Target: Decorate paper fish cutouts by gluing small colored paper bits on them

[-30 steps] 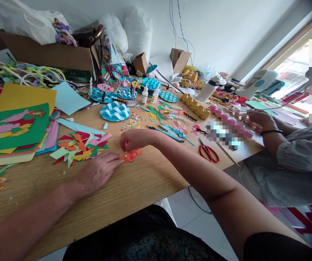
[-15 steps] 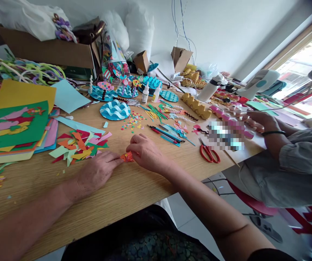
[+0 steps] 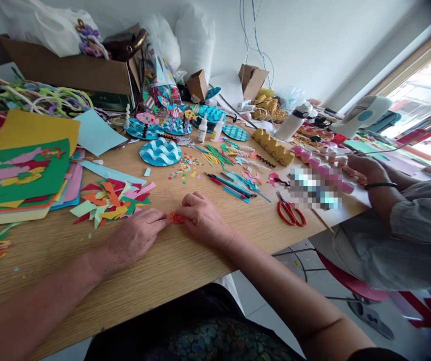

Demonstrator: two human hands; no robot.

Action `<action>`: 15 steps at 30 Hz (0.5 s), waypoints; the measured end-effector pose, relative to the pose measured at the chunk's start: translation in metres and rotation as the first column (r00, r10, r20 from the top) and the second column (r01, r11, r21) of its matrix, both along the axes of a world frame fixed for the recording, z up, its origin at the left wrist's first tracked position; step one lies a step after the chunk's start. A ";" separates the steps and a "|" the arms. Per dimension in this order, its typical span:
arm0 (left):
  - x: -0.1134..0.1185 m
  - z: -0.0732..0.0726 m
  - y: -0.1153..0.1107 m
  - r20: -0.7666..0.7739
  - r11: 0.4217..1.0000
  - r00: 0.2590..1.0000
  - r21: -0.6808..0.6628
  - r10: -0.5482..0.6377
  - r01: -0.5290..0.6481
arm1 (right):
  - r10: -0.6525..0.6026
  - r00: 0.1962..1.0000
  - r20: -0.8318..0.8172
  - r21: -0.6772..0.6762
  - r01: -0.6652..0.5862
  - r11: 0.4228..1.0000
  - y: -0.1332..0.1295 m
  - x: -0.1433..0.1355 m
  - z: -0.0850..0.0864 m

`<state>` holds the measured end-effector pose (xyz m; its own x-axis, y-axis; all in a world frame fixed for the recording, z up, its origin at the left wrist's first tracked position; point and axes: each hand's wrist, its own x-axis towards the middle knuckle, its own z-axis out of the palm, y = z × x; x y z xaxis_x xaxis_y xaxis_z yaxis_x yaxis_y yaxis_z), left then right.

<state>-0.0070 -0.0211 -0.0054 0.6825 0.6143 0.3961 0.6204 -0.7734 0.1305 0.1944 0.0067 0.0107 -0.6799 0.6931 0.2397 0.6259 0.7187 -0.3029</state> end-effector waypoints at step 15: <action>0.001 0.003 0.000 -0.022 1.000 1.000 -0.018 0.010 -0.010 | 0.010 0.999 0.050 -0.038 -0.008 0.999 0.001 -0.002 0.004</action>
<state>-0.0057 -0.0215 -0.0024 0.6843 0.6283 0.3701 0.6311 -0.7645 0.1311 0.1927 0.0073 0.0145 -0.6964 0.6949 0.1793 0.6346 0.7130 -0.2984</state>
